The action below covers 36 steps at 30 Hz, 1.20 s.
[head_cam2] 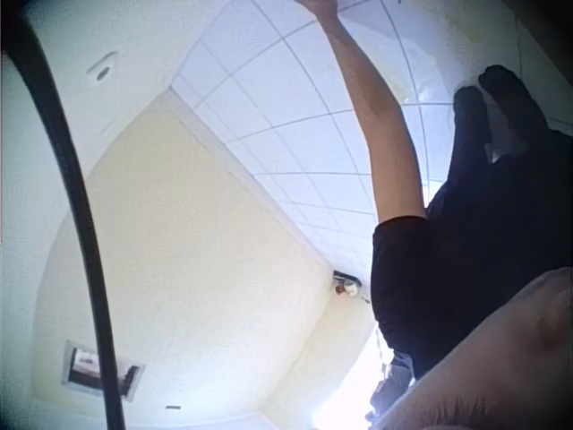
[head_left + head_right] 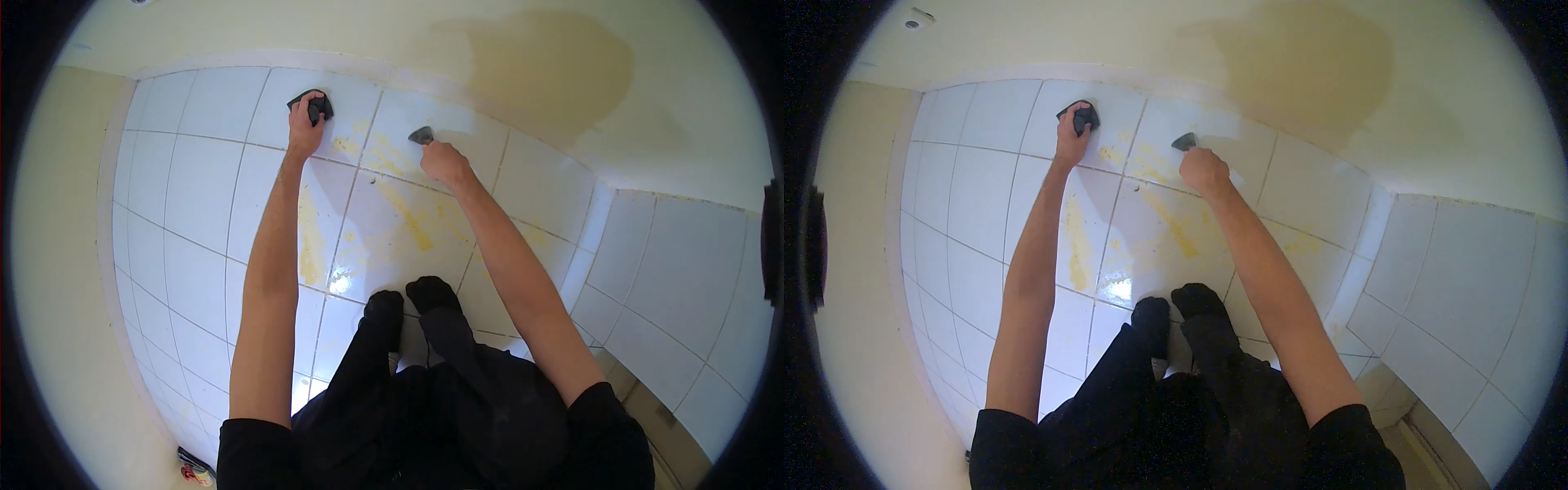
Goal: The person scrapes the grout lines between floor tiles using a small metal scraper and wipes the tiles with a dark cloth.
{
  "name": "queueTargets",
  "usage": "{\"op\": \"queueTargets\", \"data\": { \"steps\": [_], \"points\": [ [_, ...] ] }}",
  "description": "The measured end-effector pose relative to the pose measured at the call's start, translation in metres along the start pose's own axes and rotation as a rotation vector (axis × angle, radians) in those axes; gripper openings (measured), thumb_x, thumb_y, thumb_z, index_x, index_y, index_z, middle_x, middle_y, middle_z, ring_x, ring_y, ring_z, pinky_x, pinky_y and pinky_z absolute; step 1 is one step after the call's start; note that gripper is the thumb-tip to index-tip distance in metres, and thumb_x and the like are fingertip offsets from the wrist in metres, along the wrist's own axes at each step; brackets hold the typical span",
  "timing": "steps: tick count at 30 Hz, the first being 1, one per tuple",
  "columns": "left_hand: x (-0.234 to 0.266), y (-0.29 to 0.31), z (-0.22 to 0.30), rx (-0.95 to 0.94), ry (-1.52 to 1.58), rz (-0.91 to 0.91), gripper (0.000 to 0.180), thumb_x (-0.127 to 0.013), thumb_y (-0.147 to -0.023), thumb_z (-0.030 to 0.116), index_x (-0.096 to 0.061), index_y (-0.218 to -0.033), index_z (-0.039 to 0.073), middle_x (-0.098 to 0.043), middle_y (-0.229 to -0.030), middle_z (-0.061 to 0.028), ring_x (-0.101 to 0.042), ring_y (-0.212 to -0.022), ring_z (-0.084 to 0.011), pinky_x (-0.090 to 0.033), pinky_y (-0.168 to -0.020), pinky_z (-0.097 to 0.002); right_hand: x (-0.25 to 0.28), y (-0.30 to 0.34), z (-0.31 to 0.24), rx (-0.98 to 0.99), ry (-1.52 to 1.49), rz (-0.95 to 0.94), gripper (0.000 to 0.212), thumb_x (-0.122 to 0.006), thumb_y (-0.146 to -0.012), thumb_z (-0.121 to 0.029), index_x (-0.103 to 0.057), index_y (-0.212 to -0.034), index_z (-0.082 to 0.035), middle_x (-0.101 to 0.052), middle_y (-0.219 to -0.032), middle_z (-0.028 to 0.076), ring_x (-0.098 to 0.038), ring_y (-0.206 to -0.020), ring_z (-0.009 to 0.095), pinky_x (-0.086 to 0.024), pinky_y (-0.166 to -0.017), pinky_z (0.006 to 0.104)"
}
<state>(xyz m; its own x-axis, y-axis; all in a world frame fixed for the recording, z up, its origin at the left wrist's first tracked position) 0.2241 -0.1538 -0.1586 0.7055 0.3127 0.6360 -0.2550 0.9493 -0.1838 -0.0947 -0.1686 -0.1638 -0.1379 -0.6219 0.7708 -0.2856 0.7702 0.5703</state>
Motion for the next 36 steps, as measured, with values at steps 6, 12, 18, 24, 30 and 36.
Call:
{"op": "queueTargets", "data": {
  "steps": [6,12,18,24,30,36],
  "points": [
    [0.0,-0.001,-0.001,0.014,0.014,-0.004,0.051,-0.066,-0.083,-0.002,-0.054,-0.128,0.018,-0.056,-0.125,-0.0129,-0.05,-0.12,-0.0354,-0.039,-0.104,-0.0444,-0.001,0.009,-0.006,0.013,0.081,-0.089,0.032,-0.047,-0.091,-0.017,-0.072,-0.105,-0.002,-0.071,-0.11,0.023,-0.068,-0.107,0.038,-0.055,-0.089,0.0479],
    [-0.001,-0.001,-0.001,0.047,0.003,-0.033,0.054,-0.066,-0.083,-0.003,-0.053,-0.13,0.02,-0.055,-0.127,-0.0139,-0.05,-0.119,-0.0364,-0.039,-0.105,-0.0445,0.016,0.023,-0.02,-0.043,0.071,-0.1,0.033,-0.048,-0.092,-0.018,-0.073,-0.106,-0.002,-0.07,-0.114,0.022,-0.068,-0.108,0.037,-0.056,-0.088,0.0465],
    [-0.003,-0.003,-0.007,0.035,0.018,-0.017,0.053,-0.066,-0.082,-0.003,-0.053,-0.129,0.019,-0.055,-0.126,-0.0144,-0.05,-0.119,-0.037,-0.039,-0.105,-0.0444,0.02,0.03,-0.027,-0.048,0.077,-0.039,0.031,-0.048,-0.095,-0.02,-0.073,-0.102,-0.004,-0.072,-0.108,0.02,-0.07,-0.103,0.035,-0.057,-0.083,0.0458],
    [-0.004,-0.004,-0.005,-0.004,0.025,-0.008,0.051,-0.065,-0.083,-0.003,-0.054,-0.128,0.019,-0.056,-0.126,-0.0133,-0.05,-0.119,-0.0362,-0.038,-0.106,-0.0436,0.022,0.03,-0.033,-0.047,0.045,-0.02,0.032,-0.047,-0.097,-0.024,-0.073,-0.102,-0.004,-0.072,-0.11,0.019,-0.07,-0.103,0.035,-0.057,-0.082,0.047],
    [-0.002,-0.004,-0.002,-0.033,0.038,-0.006,0.05,-0.064,-0.083,-0.003,-0.055,-0.127,0.019,-0.056,-0.124,-0.0126,-0.05,-0.12,-0.0354,-0.038,-0.105,-0.0428,0.022,0.028,-0.035,-0.086,-0.129,0.084,0.034,-0.047,-0.099,-0.027,-0.073,-0.104,-0.006,-0.072,-0.11,0.019,-0.07,-0.103,0.035,-0.056,-0.084,0.0483],
    [-0.004,-0.004,-0.002,-0.017,0.054,-0.011,0.049,-0.064,-0.083,-0.004,-0.055,-0.127,0.017,-0.056,-0.124,-0.0125,-0.05,-0.119,-0.035,-0.038,-0.105,-0.0433,0.035,0.005,-0.037,-0.112,-0.164,0.107,0.032,-0.049,-0.094,-0.021,-0.072,-0.109,-0.005,-0.07,-0.117,0.018,-0.067,-0.11,0.035,-0.054,-0.092,0.0471]
  ]
}}
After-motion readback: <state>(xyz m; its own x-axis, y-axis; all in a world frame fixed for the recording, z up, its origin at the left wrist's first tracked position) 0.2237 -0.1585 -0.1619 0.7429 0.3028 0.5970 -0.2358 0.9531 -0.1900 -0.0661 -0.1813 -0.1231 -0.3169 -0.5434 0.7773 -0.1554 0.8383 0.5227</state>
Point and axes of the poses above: each hand's wrist, its own y-axis away from the middle knuckle, its own x-axis out of the back of the hand, z = x × y, the point moved 4 cm from there along -y, towards the middle knuckle
